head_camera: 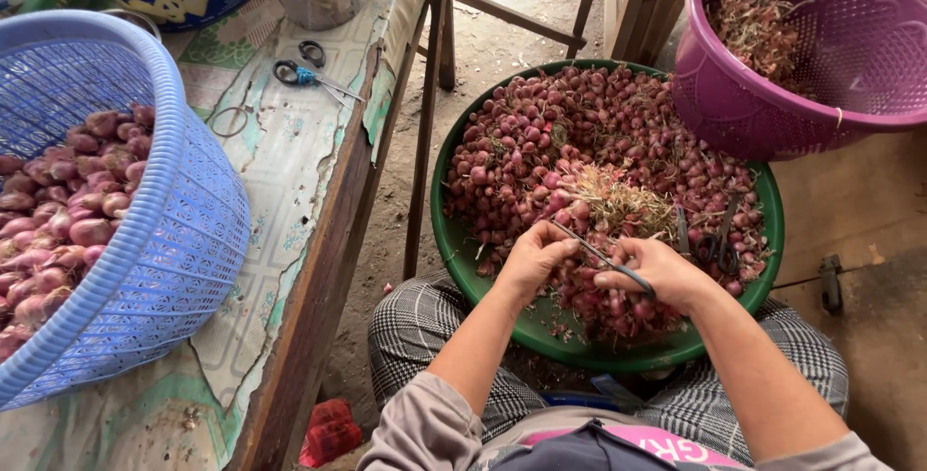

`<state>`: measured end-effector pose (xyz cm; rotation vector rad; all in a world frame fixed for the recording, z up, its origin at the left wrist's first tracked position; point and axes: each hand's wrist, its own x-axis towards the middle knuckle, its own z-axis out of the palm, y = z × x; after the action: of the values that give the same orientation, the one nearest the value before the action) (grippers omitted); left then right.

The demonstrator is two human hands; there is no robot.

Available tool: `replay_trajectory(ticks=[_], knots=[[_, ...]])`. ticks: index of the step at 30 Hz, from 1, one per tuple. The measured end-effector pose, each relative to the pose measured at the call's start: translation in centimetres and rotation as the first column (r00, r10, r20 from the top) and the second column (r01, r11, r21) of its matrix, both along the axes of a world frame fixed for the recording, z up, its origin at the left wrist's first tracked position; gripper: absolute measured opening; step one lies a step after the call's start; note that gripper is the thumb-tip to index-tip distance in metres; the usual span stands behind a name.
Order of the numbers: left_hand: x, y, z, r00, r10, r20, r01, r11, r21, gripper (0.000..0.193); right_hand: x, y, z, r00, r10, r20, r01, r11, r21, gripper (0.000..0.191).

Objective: The person sits on a low stool and trims the root ends and dried tops off shallots using scissors, one shallot at a time, placing the trimmed shallots into a blue basket and the cut-off roots and leaves into a purple waste basket.

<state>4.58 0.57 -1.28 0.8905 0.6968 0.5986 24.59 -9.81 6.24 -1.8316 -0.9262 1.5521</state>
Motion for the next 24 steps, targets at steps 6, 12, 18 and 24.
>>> replay_trajectory(ticks=[6, 12, 18, 24], knots=[[0.1, 1.7, 1.3, 0.977, 0.172, -0.13, -0.139, 0.964, 0.228, 0.022, 1.5, -1.7, 0.2, 0.974, -0.131, -0.183, 0.134, 0.991, 0.004, 0.037], [3.3, 2.7, 3.4, 0.768, 0.44, -0.466, 0.34, 0.337, 0.878, 0.044, 2.4, -2.1, 0.3, 0.984, -0.169, -0.048, 0.164, 0.982, -0.095, 0.039], [2.8, 2.3, 4.8, 0.786, 0.349, -0.51, 0.324, 0.471, 0.821, 0.022, 2.1, -2.0, 1.1, 0.986, -0.13, -0.101, 0.121, 0.989, -0.088, 0.039], [2.7, 0.6, 3.8, 0.899, 0.22, -0.38, 0.082, 0.767, 0.637, 0.03, 1.2, 0.7, 0.2, 0.98, -0.174, -0.097, 0.168, 0.984, -0.064, 0.041]])
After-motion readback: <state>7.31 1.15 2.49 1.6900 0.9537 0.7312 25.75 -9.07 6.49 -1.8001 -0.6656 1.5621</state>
